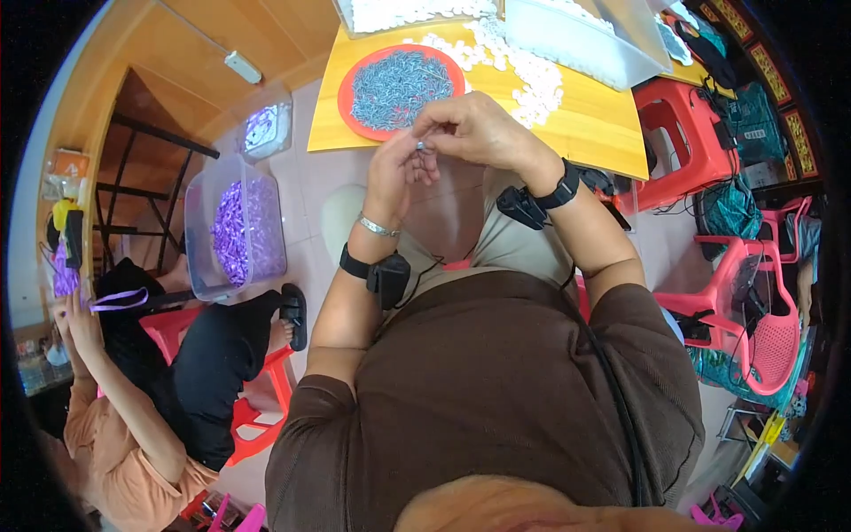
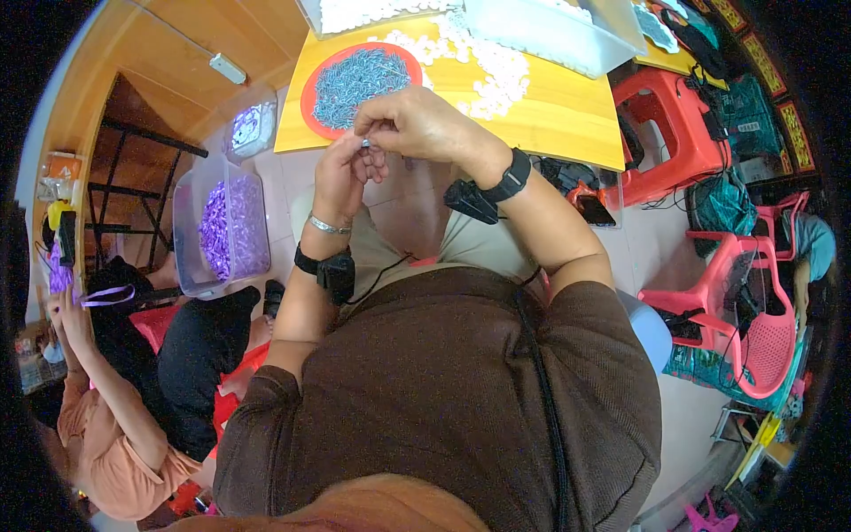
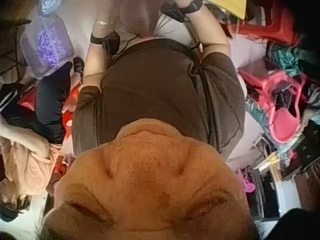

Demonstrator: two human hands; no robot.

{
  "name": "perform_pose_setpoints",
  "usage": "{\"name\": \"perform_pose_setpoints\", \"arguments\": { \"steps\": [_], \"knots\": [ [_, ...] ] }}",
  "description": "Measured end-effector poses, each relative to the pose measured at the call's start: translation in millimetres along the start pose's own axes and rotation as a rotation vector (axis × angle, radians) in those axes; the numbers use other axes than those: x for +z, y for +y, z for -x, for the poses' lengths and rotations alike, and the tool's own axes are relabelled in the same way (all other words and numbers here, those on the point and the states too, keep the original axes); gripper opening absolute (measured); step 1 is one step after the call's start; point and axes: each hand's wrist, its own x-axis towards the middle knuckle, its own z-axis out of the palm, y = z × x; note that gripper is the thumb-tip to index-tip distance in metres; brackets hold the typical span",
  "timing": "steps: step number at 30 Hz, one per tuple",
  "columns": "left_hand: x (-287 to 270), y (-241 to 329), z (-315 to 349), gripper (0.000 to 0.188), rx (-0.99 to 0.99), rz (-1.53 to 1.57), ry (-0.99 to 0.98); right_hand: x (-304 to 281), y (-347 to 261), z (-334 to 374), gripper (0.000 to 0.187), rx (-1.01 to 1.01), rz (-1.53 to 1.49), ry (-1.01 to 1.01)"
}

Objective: Attaching decorative eyes to small plastic components as part of a toy or craft assembly task.

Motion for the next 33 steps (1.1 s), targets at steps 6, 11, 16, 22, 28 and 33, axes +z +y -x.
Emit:
{"name": "perform_pose_setpoints", "arguments": {
  "steps": [6,11,16,22,28,33],
  "knots": [
    [8,-7,2,0.018,0.008,0.116,0.004,0,4,7,0.012,0.046,0.018,0.046],
    [10,-5,4,0.017,0.047,0.085,0.08,3,-1,8,0.017,0.103,-0.004,-0.009],
    [3,-5,1,0.019,0.021,-0.007,0.071,4,-5,6,0.018,0.177,0.058,-0.018],
    [1,-11,-3,0.016,-0.002,-0.073,0.033,6,1,5,0.013,0.165,0.123,-0.004],
    [-13,3,-3,0.017,0.056,-0.194,0.108,9,20,-12,0.015,0.163,0.115,-0.01],
    [-38,11,-7,0.017,0.087,-0.147,0.177,14,64,-52,0.018,0.127,0.495,-0.136]
  ]
}}
